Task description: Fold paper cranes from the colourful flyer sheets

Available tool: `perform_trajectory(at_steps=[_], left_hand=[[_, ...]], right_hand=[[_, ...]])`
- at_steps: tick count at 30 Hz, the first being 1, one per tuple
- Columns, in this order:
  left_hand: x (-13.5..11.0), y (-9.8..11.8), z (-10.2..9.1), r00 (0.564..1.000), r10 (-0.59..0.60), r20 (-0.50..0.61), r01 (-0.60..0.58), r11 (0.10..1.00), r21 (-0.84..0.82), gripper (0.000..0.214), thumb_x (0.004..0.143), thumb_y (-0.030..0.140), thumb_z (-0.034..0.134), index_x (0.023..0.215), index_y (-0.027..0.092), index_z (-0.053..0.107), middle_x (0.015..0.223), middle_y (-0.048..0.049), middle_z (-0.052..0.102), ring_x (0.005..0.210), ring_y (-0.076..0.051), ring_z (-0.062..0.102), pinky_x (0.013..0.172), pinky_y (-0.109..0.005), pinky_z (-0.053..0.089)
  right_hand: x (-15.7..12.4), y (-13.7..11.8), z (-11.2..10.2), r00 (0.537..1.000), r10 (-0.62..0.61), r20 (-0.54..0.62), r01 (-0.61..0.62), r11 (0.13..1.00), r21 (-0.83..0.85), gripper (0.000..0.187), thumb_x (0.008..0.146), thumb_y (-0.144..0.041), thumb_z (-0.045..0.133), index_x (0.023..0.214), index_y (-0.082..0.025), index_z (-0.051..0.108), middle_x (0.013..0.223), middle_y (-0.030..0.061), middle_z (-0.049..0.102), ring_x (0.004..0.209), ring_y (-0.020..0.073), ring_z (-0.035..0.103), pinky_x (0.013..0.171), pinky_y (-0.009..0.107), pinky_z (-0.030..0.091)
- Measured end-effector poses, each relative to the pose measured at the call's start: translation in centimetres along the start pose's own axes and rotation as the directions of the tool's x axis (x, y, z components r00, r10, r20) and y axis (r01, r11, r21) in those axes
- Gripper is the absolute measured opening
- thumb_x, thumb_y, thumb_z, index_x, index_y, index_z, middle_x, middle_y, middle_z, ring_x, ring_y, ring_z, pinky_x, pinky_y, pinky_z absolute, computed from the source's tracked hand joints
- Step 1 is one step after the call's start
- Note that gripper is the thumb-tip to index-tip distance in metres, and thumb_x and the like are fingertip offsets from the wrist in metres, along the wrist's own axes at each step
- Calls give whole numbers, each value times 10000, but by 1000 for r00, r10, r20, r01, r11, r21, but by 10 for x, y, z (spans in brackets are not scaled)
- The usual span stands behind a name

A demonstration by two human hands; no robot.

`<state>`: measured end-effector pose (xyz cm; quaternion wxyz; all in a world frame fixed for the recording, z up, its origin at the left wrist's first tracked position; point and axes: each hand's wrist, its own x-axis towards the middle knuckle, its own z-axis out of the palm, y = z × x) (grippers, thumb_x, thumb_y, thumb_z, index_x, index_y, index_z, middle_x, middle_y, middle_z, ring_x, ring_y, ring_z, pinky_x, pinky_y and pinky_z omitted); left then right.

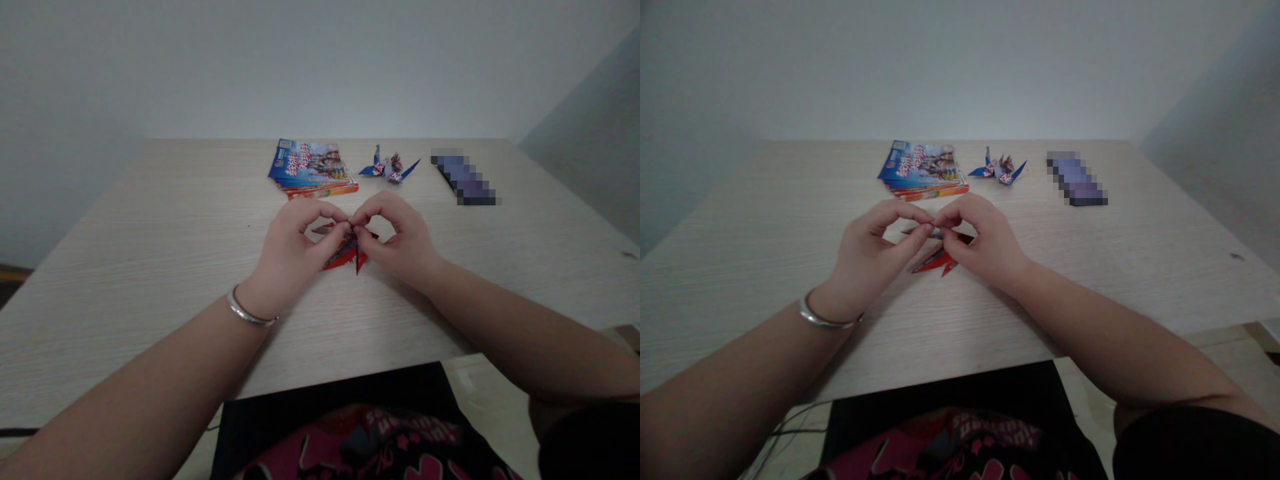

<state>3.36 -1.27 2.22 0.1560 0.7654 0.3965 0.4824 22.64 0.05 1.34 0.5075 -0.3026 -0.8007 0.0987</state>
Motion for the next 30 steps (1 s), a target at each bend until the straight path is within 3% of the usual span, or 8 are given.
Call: perform_trajectory(at_steps=[5, 10, 15, 21, 26, 30], left_hand=[[0, 0, 1, 999, 32, -27, -31, 999, 29, 48, 896, 201, 689, 912, 211, 733, 968, -19, 799, 944, -195, 719, 916, -362, 532], [0, 1, 3, 993, 96, -63, -92, 993, 69, 60, 889, 184, 678, 875, 225, 719, 905, 19, 799, 893, -179, 728, 1079, -430, 476], [0, 4, 3, 995, 85, -58, -80, 993, 81, 91, 872, 171, 668, 820, 235, 706, 831, 37, 781, 830, -171, 716, 1114, -440, 472], [3, 7, 0, 997, 80, -10, -79, 992, 100, 114, 866, 162, 638, 779, 229, 670, 789, 27, 744, 795, -171, 676, 1012, -410, 513], [4, 4, -2, 992, 120, 29, -122, 989, 80, 96, 874, 171, 605, 802, 215, 651, 813, -3, 719, 806, -182, 652, 836, -355, 514], [5, 5, -4, 989, 125, 82, -133, 987, 92, 117, 874, 176, 577, 771, 223, 608, 790, -8, 674, 809, -188, 634, 801, -350, 494]], right_hand=[[-2, -1, 2, 1000, 21, -11, -20, 997, 75, 200, 797, -59, 578, 884, -233, 624, 834, -12, 672, 792, 149, 627, 731, 315, 492], [-1, -4, 2, 999, 31, 6, -31, 998, 50, 130, 830, -112, 616, 863, -237, 623, 810, -20, 676, 764, 145, 619, 729, 315, 490], [0, -5, 1, 999, 42, 3, -42, 997, 61, 133, 829, -112, 602, 858, -237, 636, 814, -15, 690, 761, 147, 622, 726, 315, 490], [0, -7, 2, 988, 150, 29, -151, 987, 61, 76, 817, -158, 634, 821, -233, 646, 786, -18, 691, 734, 149, 609, 728, 320, 491], [0, -7, 2, 983, 174, 60, -180, 976, 123, 55, 832, -167, 640, 824, -219, 654, 790, -13, 694, 749, 147, 618, 752, 317, 496], [-1, -6, 1, 975, 195, 107, -207, 972, 108, 40, 849, -193, 639, 824, -224, 640, 805, -11, 698, 758, 152, 620, 769, 327, 499]])
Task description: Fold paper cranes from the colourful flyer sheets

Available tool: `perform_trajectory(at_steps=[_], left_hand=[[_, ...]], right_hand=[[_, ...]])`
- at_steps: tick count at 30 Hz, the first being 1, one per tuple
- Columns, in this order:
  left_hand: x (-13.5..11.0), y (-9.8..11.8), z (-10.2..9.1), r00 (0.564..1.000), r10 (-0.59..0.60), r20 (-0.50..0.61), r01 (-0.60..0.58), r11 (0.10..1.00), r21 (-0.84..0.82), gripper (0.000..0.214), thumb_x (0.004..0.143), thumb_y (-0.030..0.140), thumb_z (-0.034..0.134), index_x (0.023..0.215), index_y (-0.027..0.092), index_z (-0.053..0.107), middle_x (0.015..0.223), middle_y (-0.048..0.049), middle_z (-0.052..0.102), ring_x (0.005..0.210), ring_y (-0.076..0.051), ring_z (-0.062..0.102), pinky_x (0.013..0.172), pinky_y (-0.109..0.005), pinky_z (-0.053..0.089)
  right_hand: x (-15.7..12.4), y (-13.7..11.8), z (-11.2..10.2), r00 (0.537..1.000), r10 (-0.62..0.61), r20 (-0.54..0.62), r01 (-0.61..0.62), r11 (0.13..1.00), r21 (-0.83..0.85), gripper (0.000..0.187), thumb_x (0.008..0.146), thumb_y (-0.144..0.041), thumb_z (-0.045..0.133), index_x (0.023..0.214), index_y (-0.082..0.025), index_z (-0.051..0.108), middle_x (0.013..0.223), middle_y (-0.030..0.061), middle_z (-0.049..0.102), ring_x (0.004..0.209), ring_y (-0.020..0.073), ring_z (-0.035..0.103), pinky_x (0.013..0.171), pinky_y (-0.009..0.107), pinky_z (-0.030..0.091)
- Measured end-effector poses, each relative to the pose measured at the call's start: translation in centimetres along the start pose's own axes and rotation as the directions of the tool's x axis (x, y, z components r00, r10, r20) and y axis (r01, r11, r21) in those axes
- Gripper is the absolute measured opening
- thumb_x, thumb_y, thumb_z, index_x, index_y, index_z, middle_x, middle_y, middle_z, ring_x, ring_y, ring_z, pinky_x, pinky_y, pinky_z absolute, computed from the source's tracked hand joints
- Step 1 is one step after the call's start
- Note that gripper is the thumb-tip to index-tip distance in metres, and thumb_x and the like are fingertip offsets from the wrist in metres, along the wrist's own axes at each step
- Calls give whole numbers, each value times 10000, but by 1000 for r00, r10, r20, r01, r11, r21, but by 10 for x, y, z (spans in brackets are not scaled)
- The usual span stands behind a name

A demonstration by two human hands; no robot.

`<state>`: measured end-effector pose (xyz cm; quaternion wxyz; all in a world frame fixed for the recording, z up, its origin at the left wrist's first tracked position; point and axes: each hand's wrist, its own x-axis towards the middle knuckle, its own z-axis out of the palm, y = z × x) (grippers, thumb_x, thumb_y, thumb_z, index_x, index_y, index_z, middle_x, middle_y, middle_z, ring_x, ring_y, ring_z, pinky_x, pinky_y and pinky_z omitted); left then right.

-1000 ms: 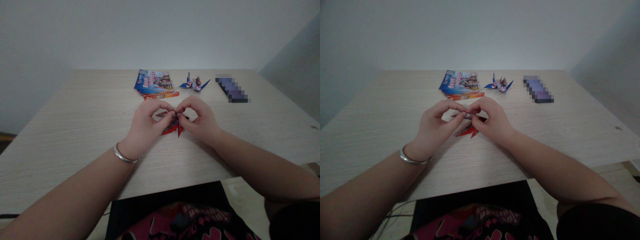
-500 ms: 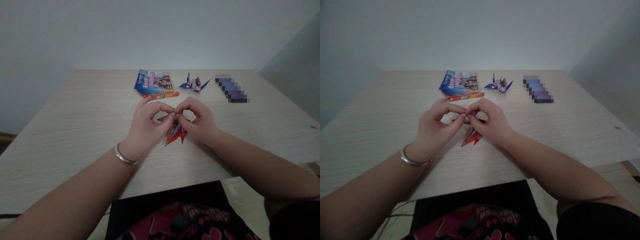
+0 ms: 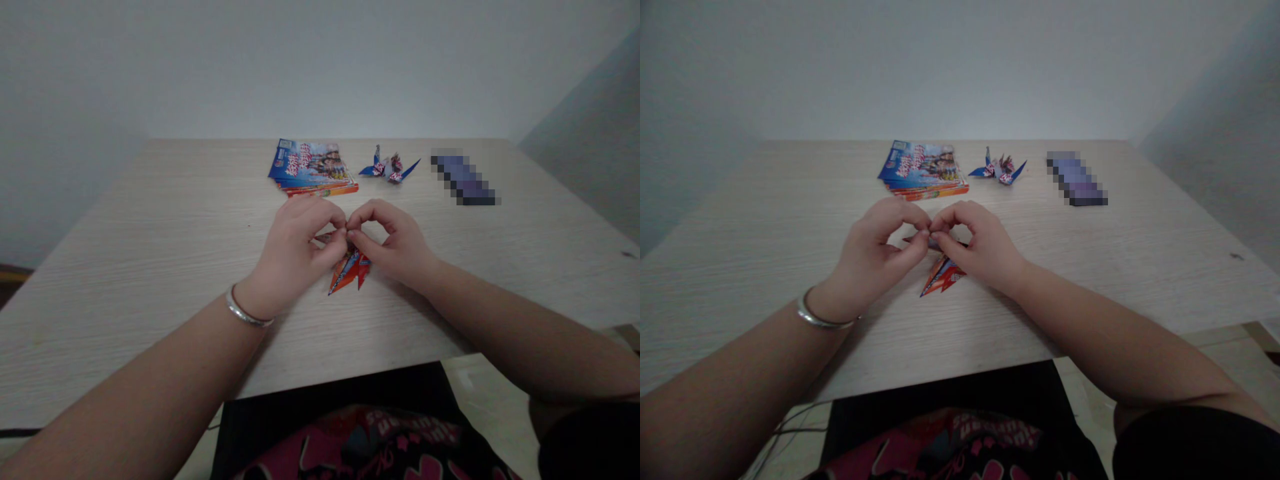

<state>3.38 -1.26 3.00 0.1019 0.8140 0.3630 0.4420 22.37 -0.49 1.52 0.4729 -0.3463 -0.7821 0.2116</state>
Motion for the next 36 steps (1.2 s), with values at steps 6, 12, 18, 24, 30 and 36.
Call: perform_trajectory(at_steps=[6, 12, 18, 24, 30, 36], left_hand=[[1, -5, 1, 990, -137, -31, 130, 976, -178, 115, 938, 203, 524, 848, 222, 593, 843, -13, 679, 803, -153, 641, 747, -298, 517], [0, -6, 0, 987, -153, 49, 159, 975, -157, 43, 875, 181, 630, 880, 212, 659, 865, -5, 719, 830, -154, 661, 786, -280, 548], [0, -2, 2, 994, -108, 17, 109, 979, -172, 75, 874, 141, 649, 887, 199, 694, 870, 2, 748, 825, -142, 681, 809, -269, 556], [-1, -3, 3, 989, -136, 62, 147, 960, -237, 79, 905, 172, 632, 891, 201, 704, 898, -12, 756, 857, -156, 691, 838, -292, 561], [0, -2, 7, 977, -192, 96, 213, 928, -307, 50, 881, 194, 644, 879, 198, 694, 893, -15, 751, 852, -160, 682, 817, -293, 558], [0, -1, 9, 964, -240, 116, 265, 898, -352, 53, 881, 211, 641, 854, 197, 685, 864, -11, 730, 827, -154, 664, 772, -285, 537]], right_hand=[[-2, 2, -1, 999, 35, 8, -35, 999, -12, 21, 865, -220, 647, 859, -231, 664, 854, 11, 728, 813, 178, 645, 803, 357, 511], [-2, 6, -1, 999, 42, -33, -42, 999, 26, 53, 838, -191, 638, 873, -227, 655, 837, -1, 711, 790, 160, 630, 780, 336, 501], [0, 1, 0, 998, 64, -18, -62, 993, 103, 26, 822, -206, 656, 818, -222, 636, 775, -20, 666, 731, 141, 587, 722, 312, 480], [3, -1, -1, 990, 136, 25, -138, 970, 201, 58, 819, -205, 624, 787, -226, 580, 741, -33, 600, 693, 128, 536, 685, 300, 461], [5, 1, 1, 984, 154, 90, -174, 935, 308, 92, 813, -220, 621, 800, -232, 531, 713, -56, 531, 639, 107, 476, 664, 283, 456], [5, 2, 1, 979, 167, 116, -198, 908, 368, 102, 807, -232, 650, 812, -228, 548, 725, -60, 520, 645, 101, 474, 669, 279, 455]])
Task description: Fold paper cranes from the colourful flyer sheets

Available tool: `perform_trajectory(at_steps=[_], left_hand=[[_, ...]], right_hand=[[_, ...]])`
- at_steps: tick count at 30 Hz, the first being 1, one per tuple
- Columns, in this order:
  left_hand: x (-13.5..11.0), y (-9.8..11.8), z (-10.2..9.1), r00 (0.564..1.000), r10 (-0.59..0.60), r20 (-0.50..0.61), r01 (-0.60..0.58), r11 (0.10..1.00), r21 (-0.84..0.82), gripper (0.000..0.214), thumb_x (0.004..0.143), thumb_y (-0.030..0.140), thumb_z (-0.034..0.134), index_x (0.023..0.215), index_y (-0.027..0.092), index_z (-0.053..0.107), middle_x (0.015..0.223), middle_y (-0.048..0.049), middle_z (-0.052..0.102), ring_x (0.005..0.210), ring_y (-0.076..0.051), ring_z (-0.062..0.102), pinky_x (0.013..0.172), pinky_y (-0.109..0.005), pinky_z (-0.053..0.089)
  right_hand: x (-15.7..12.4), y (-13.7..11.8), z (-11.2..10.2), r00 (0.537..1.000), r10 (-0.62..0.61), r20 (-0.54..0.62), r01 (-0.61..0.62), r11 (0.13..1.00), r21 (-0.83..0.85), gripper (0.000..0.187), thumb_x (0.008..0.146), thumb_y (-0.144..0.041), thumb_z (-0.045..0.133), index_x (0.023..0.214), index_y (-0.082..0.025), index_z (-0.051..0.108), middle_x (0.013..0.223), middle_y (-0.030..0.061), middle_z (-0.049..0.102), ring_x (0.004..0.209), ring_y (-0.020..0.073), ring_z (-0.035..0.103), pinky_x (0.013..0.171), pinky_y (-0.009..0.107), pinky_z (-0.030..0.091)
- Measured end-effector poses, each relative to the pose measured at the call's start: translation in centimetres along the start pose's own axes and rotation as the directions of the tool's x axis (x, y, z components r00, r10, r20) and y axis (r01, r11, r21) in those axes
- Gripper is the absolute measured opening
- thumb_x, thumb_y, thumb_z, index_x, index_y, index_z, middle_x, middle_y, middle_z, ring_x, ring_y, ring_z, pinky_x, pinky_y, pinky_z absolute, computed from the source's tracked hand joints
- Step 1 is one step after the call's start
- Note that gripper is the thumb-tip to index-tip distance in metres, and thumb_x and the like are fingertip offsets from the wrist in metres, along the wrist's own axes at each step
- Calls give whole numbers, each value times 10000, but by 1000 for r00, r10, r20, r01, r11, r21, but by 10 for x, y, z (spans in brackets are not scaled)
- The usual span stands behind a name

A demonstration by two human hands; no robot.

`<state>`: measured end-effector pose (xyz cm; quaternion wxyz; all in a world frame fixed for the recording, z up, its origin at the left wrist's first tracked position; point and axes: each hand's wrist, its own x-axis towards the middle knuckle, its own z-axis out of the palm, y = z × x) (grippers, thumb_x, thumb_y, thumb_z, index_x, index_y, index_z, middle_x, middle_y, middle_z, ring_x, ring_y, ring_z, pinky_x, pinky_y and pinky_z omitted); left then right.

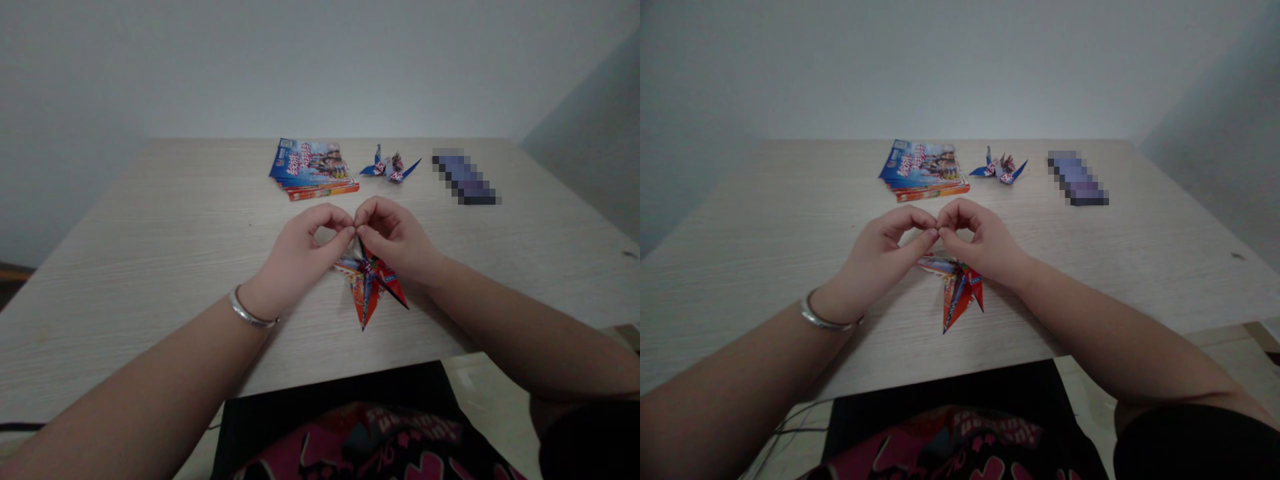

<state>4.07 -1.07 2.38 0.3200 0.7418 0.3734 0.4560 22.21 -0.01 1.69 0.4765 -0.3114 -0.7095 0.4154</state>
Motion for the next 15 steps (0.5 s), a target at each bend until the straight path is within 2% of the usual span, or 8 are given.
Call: perform_trajectory(at_steps=[3, 6, 9, 15], left_hand=[[1, -2, 1, 1000, -22, 20, 24, 996, -83, 50, 878, 226, 647, 856, 196, 680, 886, -22, 720, 841, -157, 658, 784, -294, 533], [2, -2, 0, 997, -59, 49, 66, 988, -142, 64, 880, 241, 643, 832, 202, 660, 861, -21, 696, 815, -160, 639, 747, -295, 521], [3, -1, -1, 993, -79, 88, 93, 982, -165, 103, 878, 248, 633, 784, 204, 630, 807, -4, 656, 773, -152, 608, 744, -294, 510], [3, -3, -2, 980, -115, 165, 155, 955, -252, 118, 896, 267, 633, 793, 211, 639, 774, 17, 602, 707, -134, 561, 678, -274, 485]], right_hand=[[-1, 0, -3, 1000, 12, 4, -12, 999, 34, 113, 812, -226, 671, 811, -225, 558, 728, -61, 522, 638, 96, 468, 649, 270, 440], [-1, 0, -6, 996, 80, 47, -83, 994, 69, 142, 811, -257, 702, 810, -225, 565, 713, -60, 529, 626, 97, 456, 605, 258, 413], [0, 2, -7, 985, 145, 96, -156, 980, 122, 197, 812, -340, 739, 809, -226, 579, 713, -51, 544, 640, 106, 465, 585, 256, 400], [2, 6, -8, 973, 191, 132, -217, 951, 220, 378, 795, -547, 793, 794, -227, 593, 728, -43, 565, 655, 111, 479, 599, 255, 424]])
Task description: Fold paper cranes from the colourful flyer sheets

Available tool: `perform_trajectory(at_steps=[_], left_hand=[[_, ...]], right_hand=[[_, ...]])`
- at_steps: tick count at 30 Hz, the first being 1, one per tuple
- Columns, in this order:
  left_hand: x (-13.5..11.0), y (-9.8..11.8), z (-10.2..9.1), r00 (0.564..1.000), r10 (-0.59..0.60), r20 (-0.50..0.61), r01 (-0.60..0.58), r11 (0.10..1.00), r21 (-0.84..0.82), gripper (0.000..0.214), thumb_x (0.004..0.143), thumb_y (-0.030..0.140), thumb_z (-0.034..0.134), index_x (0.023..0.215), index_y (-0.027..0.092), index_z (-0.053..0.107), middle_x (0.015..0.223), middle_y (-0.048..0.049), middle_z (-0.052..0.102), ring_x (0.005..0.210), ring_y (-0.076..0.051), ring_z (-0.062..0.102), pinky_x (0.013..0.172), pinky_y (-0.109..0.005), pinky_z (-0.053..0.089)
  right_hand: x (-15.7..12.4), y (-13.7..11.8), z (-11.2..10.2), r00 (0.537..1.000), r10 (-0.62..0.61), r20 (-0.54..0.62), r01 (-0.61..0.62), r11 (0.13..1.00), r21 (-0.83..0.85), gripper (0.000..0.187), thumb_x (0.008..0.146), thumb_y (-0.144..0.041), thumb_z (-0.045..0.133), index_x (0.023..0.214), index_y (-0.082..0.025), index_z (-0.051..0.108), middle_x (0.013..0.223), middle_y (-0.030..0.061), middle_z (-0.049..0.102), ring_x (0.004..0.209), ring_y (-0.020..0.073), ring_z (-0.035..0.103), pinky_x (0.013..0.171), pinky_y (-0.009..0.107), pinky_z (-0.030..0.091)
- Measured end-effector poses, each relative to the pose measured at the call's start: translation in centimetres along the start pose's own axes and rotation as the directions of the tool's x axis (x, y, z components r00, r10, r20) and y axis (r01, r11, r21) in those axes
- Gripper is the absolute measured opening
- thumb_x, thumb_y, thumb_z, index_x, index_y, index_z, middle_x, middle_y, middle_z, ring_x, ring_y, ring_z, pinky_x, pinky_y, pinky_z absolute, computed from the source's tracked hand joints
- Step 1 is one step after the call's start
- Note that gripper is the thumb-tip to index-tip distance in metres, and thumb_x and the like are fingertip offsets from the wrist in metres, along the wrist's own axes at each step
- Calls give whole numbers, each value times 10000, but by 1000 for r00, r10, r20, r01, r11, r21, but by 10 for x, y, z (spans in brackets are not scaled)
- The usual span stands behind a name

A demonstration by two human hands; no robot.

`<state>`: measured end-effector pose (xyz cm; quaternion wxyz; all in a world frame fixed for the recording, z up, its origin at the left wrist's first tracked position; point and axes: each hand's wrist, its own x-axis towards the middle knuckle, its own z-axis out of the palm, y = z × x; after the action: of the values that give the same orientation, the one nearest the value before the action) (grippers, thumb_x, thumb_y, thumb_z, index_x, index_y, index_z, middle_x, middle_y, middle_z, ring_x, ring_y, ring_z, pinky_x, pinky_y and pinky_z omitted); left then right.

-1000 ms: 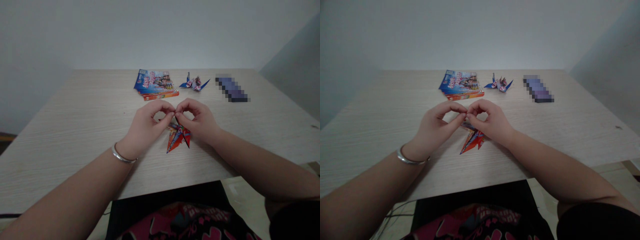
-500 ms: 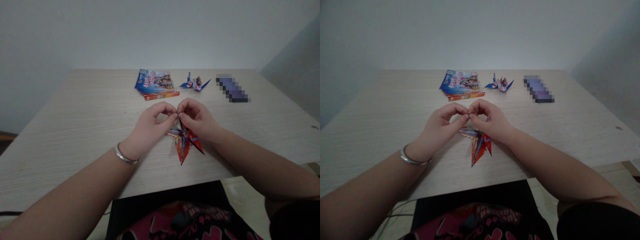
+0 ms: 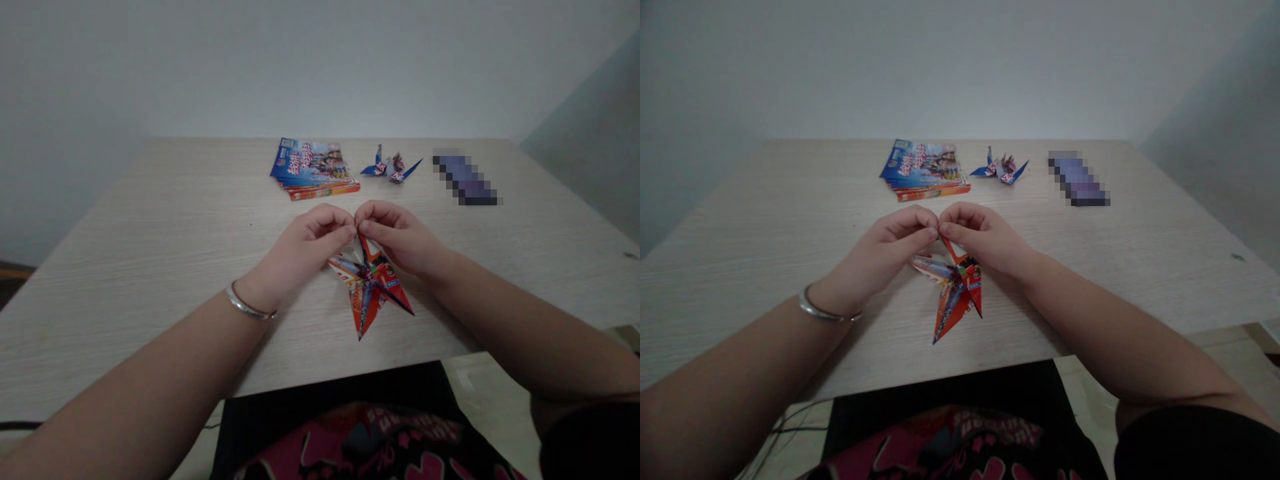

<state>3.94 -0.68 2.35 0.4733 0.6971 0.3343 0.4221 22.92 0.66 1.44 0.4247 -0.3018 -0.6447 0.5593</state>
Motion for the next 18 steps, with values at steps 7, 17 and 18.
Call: perform_trajectory(at_steps=[7, 17, 18], left_hand=[[0, -4, -2, 993, 114, -29, -112, 991, 78, 81, 886, 244, 684, 809, 218, 683, 856, -20, 668, 835, -172, 634, 810, -325, 533], [-2, -5, 1, 998, 61, -24, -62, 997, -39, 76, 822, 194, 721, 825, 212, 647, 836, 2, 627, 812, -145, 606, 780, -293, 525], [-1, -6, 1, 998, 61, -29, -63, 995, -82, 125, 794, 180, 743, 837, 212, 630, 835, 11, 617, 807, -138, 598, 779, -284, 522]], right_hand=[[3, 6, -3, 997, 28, 78, -41, 986, 164, 461, 720, -555, 876, 876, -250, 568, 697, -68, 562, 619, 118, 521, 592, 255, 457], [3, 9, -5, 978, 71, 194, -112, 971, 210, 415, 722, -498, 896, 762, -229, 583, 693, -61, 589, 608, 105, 521, 566, 239, 432], [3, 8, -5, 973, 85, 214, -135, 963, 232, 402, 716, -481, 905, 764, -227, 598, 689, -64, 589, 606, 101, 521, 568, 233, 431]])
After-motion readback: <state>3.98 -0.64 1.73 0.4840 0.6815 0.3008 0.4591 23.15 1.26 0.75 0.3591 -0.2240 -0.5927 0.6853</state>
